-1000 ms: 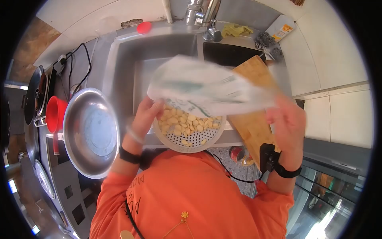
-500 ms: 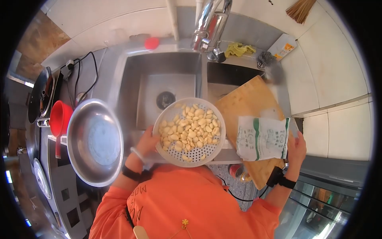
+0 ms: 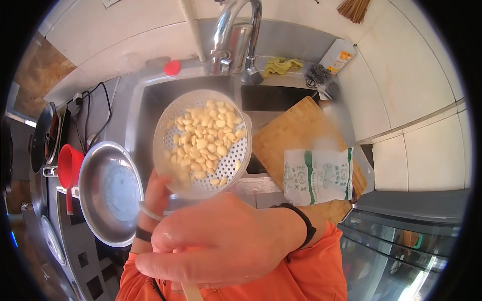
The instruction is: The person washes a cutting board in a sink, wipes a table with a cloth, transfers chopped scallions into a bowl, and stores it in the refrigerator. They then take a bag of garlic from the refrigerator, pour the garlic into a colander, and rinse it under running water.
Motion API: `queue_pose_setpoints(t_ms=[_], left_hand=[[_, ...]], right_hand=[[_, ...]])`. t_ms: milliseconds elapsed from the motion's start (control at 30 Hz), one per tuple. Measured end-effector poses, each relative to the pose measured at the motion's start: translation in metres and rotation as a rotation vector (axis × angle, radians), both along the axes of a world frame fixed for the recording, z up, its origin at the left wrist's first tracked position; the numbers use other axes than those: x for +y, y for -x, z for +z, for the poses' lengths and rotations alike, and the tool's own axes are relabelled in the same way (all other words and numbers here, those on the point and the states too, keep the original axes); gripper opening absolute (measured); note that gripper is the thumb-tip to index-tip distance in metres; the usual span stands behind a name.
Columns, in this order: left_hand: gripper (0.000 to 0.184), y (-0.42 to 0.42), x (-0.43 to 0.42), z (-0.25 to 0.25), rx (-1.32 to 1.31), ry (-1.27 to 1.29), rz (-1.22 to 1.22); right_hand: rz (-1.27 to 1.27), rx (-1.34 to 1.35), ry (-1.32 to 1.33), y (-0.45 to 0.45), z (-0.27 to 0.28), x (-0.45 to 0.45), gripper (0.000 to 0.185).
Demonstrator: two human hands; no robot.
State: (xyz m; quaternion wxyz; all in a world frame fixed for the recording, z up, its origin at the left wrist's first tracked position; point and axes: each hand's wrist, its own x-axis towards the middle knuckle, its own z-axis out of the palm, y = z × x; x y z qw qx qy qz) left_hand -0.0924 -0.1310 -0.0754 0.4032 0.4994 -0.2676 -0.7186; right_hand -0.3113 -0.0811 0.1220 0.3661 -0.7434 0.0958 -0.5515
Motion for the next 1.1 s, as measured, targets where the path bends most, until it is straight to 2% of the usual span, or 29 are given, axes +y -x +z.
queue_pose_setpoints(t_ms=[33, 133, 233, 333, 433, 500, 633, 700, 733, 800, 900, 933, 967, 1033, 1100], left_hand=[[0.049, 0.000, -0.002, 0.003, 0.025, 0.028, -0.002], [0.046, 0.009, -0.009, 0.007, 0.040, 0.020, 0.046], [0.046, 0.021, -0.019, 0.007, 0.054, 0.049, 0.063], [0.048, 0.023, -0.028, -0.001, 0.043, 0.099, 0.075], [0.049, 0.027, -0.035, 0.000, 0.053, 0.127, 0.057], [0.049, 0.032, -0.037, 0.002, 0.055, 0.131, 0.044], [0.047, 0.028, -0.043, -0.002, 0.022, 0.108, 0.121], [0.047, 0.029, -0.045, 0.000, 0.029, 0.088, 0.082], [0.045, 0.029, -0.046, -0.007, 0.006, 0.085, 0.098], [0.043, 0.028, -0.047, -0.017, 0.002, 0.068, 0.103], [0.043, 0.032, -0.050, -0.014, -0.005, 0.050, 0.084], [0.043, 0.034, -0.049, -0.013, -0.014, 0.030, 0.054], [0.043, 0.035, -0.048, -0.013, -0.016, 0.025, 0.065], [0.043, 0.037, -0.051, -0.008, -0.008, 0.000, 0.008], [0.043, 0.042, -0.048, -0.003, -0.072, -0.040, 0.057]], right_hand=[[0.014, -0.019, -0.019, -0.001, 0.000, -0.001, 0.017], [-0.180, -0.077, 0.182, -0.003, -0.004, -0.006, 0.015], [-0.170, -0.117, 0.196, 0.007, -0.005, -0.006, 0.015], [-0.137, 0.092, 0.226, 0.025, -0.003, -0.011, 0.012], [-0.258, 0.110, 0.303, 0.040, -0.019, -0.021, 0.011], [-0.380, 0.242, 0.214, 0.054, -0.040, -0.030, 0.017], [-0.664, 0.179, -0.641, 0.097, -0.105, -0.071, 0.026], [-0.844, 0.000, -0.839, 0.112, -0.127, -0.099, 0.026], [-0.819, 0.000, -0.831, 0.120, -0.136, -0.115, 0.026], [-0.940, -0.005, -0.734, 0.131, -0.156, -0.147, 0.020], [-0.825, -0.064, -0.604, 0.136, -0.187, -0.190, 0.018], [-0.867, -0.006, -0.545, 0.133, -0.192, -0.195, 0.019], [-0.857, -0.002, -0.551, 0.134, -0.196, -0.196, 0.019], [-0.920, 0.207, -0.708, 0.141, -0.204, -0.195, 0.020], [-0.932, 0.266, -0.710, 0.149, -0.215, -0.188, 0.025]])
